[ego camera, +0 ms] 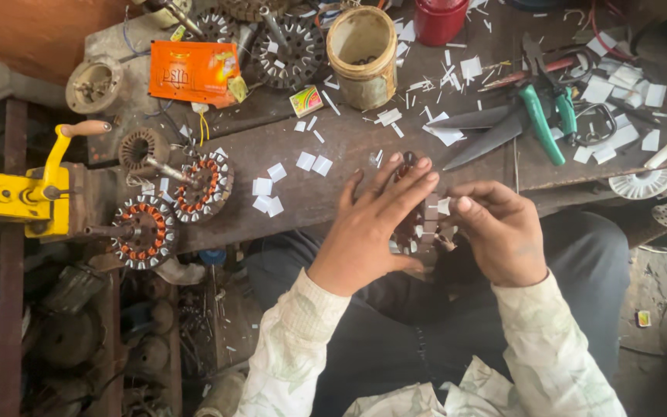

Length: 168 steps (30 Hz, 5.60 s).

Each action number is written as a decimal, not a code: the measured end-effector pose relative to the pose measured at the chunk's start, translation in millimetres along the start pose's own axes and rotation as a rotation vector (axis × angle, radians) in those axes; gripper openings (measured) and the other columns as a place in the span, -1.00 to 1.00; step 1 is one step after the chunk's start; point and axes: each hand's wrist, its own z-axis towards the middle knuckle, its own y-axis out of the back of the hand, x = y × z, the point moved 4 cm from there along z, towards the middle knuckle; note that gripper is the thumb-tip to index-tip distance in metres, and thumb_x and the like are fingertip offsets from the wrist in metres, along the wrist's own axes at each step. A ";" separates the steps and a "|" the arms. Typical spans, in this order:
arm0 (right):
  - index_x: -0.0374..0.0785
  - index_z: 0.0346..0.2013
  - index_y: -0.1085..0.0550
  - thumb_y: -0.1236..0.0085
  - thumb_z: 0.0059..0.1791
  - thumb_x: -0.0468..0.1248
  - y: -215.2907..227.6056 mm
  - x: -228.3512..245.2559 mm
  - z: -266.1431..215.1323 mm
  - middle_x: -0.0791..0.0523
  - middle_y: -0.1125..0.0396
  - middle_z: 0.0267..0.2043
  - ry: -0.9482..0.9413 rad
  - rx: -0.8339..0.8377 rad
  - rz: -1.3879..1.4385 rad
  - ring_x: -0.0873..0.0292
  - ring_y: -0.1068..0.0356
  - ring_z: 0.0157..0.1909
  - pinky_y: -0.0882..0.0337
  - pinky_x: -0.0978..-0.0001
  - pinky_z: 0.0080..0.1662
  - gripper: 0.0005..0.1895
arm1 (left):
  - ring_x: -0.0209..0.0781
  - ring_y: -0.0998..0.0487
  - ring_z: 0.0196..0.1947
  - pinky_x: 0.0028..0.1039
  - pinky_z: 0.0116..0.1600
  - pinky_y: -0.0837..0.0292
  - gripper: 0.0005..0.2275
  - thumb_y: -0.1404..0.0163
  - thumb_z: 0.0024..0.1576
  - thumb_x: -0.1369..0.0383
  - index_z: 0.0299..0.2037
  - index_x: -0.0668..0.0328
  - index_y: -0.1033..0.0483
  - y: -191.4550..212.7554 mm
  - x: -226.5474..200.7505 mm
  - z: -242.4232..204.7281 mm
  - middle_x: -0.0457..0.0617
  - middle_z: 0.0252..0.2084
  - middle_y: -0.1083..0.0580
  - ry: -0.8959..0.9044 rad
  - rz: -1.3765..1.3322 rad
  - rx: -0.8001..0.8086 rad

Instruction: The person uses pliers to trim copper wire on a motor stator, then places small white insulating paper pieces into the stator slots. The person repeats this process on multiple stators, handling them one at a time.

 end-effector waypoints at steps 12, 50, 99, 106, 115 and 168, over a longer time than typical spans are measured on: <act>-0.51 -0.11 -0.54 -0.22 0.01 -0.52 -7.1 18.1 -2.1 0.08 -0.48 -0.21 0.143 0.027 -0.436 0.34 -0.43 -0.21 -0.44 0.53 -0.14 -0.83 | -0.15 -0.06 0.57 0.30 0.50 0.11 0.09 -0.38 -0.37 0.08 0.49 -0.11 -0.06 -6.8 -3.0 0.0 -0.23 0.54 -0.12 -0.036 0.044 -0.005; -0.44 -0.13 -0.53 -0.16 0.01 -0.49 -18.6 23.7 -9.8 -0.03 -0.46 -0.02 0.544 0.011 -0.715 0.14 -0.47 -0.03 -0.45 0.41 0.01 -0.86 | -0.06 -0.03 0.57 0.32 0.51 0.20 0.11 -0.42 -0.44 0.13 0.46 -0.10 -0.11 -6.9 -9.4 9.6 -0.19 0.51 -0.15 0.053 0.011 -0.034; -0.19 0.08 -0.53 -0.37 -0.20 -0.47 -62.6 -51.4 29.2 0.00 -0.38 0.15 1.051 0.089 -0.971 -0.07 -0.41 0.18 -0.44 0.15 0.20 -0.45 | 0.15 -0.03 0.60 -0.23 0.60 -0.06 0.04 -0.36 -0.07 0.37 0.54 0.22 0.19 -6.9 99.6 10.4 0.19 0.60 0.02 -0.030 -0.183 -0.231; -0.28 0.21 -0.42 -0.22 -0.07 -0.56 -57.9 -49.2 27.2 -0.05 -0.31 0.31 0.976 0.044 -1.031 -0.15 -0.31 0.37 -0.36 0.12 0.34 -0.45 | 0.19 -0.04 0.56 -0.16 0.54 -0.03 0.01 -0.33 -0.10 0.40 0.51 0.25 0.16 -0.9 88.0 1.9 0.22 0.55 -0.01 0.074 -0.052 -0.363; -0.34 0.27 -0.36 -0.14 -0.05 -0.56 -48.3 -25.4 8.9 -0.09 -0.28 0.36 0.863 -0.093 -1.029 -0.16 -0.31 0.41 -0.35 0.14 0.35 -0.43 | -0.07 -0.42 0.36 -0.22 0.44 -0.31 -0.59 -0.20 0.22 0.29 0.27 0.10 -0.43 -24.6 99.2 -128.4 -0.02 0.28 -0.47 0.539 0.140 -0.767; -0.41 -0.23 -0.63 -0.29 -0.09 -0.37 11.1 -93.3 -34.5 0.08 -0.57 -0.30 0.095 0.169 -0.584 0.26 -0.58 -0.33 -0.58 0.42 -0.24 -0.82 | -0.38 -0.59 -0.37 -0.56 -0.23 -0.50 -0.93 -0.10 0.13 0.52 -0.25 0.37 -0.61 -123.0 21.5 -98.9 -0.04 -0.34 -0.62 0.823 -0.939 -0.635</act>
